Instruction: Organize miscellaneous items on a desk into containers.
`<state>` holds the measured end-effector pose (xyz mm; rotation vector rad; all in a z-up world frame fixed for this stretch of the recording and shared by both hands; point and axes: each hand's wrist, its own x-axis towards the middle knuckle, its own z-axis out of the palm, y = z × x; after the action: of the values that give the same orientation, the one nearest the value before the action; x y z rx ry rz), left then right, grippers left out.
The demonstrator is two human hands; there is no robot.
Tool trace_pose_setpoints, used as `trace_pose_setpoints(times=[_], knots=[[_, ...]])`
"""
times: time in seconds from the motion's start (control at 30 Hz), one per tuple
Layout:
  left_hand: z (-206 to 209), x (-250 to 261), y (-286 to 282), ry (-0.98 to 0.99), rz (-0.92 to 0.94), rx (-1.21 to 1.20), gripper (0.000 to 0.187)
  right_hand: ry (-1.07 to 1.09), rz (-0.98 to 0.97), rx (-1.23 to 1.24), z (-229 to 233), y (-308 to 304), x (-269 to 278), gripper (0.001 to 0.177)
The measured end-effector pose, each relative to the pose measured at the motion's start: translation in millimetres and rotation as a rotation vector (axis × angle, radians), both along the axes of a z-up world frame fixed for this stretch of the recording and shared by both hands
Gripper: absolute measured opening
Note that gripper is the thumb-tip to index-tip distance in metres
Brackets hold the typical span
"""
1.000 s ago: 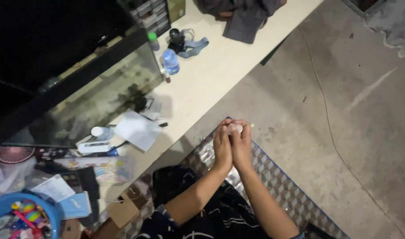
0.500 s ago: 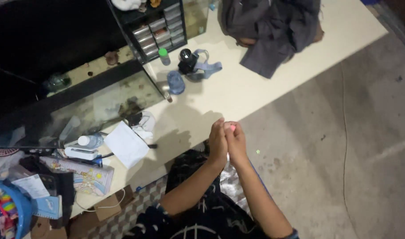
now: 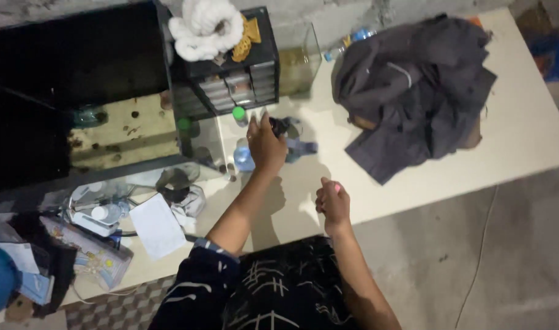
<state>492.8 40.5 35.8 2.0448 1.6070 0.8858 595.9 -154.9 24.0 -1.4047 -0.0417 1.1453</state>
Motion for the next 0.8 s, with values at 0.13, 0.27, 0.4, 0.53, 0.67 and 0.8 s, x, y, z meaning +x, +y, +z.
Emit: trace_pose_setpoints(times=[0.13, 0.27, 0.4, 0.53, 0.67, 0.8], knots=[[-18, 23, 19, 0.081, 0.112, -0.313, 0.077, 0.035, 0.065, -0.017, 7, 12, 22, 0.026], [-42, 48, 23, 0.023, 0.164, -0.339, 0.057, 0.027, 0.144, 0.010, 2, 26, 62, 0.023], [-30, 100, 20, -0.006, 0.125, -0.233, 0.053, -0.004, 0.202, 0.091, 6, 37, 106, 0.020], [-23, 179, 40, -0.001, 0.206, -0.427, 0.045, -0.043, 0.224, 0.039, 13, 48, 161, 0.019], [-118, 256, 83, 0.147, 0.256, -0.331, 0.014, -0.081, 0.282, 0.026, 5, 51, 202, 0.024], [-63, 273, 89, -0.274, 0.355, -0.056, 0.034, -0.138, 0.353, 0.084, -41, 50, 233, 0.030]])
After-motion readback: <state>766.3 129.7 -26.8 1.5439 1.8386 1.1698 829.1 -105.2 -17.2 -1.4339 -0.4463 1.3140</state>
